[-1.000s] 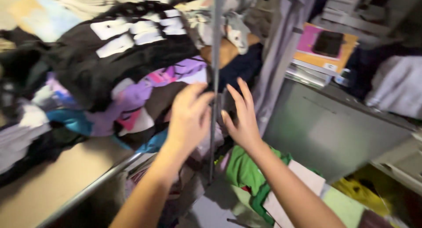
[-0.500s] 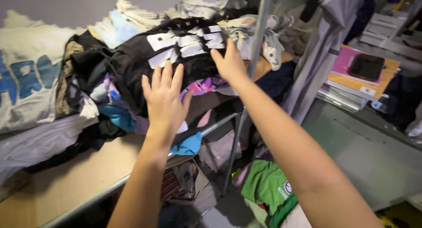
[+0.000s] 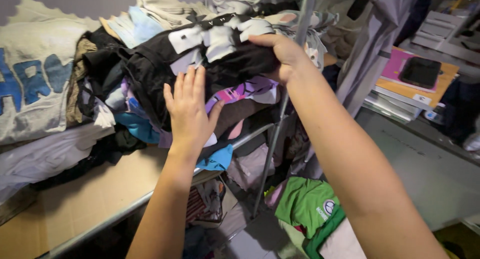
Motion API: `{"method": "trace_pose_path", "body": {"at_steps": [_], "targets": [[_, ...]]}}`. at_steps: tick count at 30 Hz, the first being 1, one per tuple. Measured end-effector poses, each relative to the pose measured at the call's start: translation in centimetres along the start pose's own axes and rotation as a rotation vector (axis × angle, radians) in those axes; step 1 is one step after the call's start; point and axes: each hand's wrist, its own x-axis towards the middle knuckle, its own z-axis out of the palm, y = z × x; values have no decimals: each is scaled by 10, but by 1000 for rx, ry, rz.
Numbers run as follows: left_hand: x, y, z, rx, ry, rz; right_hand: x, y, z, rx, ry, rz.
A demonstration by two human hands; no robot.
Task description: The person folds various garments, including t-shirts, shorts, and pants, by hand on a small green table. They pick up each item from a pile, smooth it out, fold it neatly, and place it into a growing stack.
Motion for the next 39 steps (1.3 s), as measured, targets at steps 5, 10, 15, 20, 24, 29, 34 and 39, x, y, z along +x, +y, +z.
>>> {"method": "trace_pose_path", "body": {"at_steps": [5, 10, 15, 20, 24, 29, 34, 39], "targets": [[5, 30, -17, -10, 72, 12, -96, -10, 4, 46, 107, -114], [-5, 80, -24, -104, 145, 201, -199, -31, -14, 84, 40, -238], [-37, 151, 6, -484, 41, 265, -292, -42, -45, 60, 149, -324], [-81, 219, 75, -738, -78, 239, -348, -26, -99, -3, 624, -310], [-124, 267, 139, -801, -339, 125, -380, 7, -158, 20, 878, -217], [-199, 314, 210, -426, -1117, -45, -408, 65, -245, 90, 998, -230], [-271, 363, 281, -877, -1774, -186, -422, 124, -325, 58, 984, -572], [-316, 413, 329, -2052, -1754, -939, -433, 208, -358, 92, 1136, -789]]}}
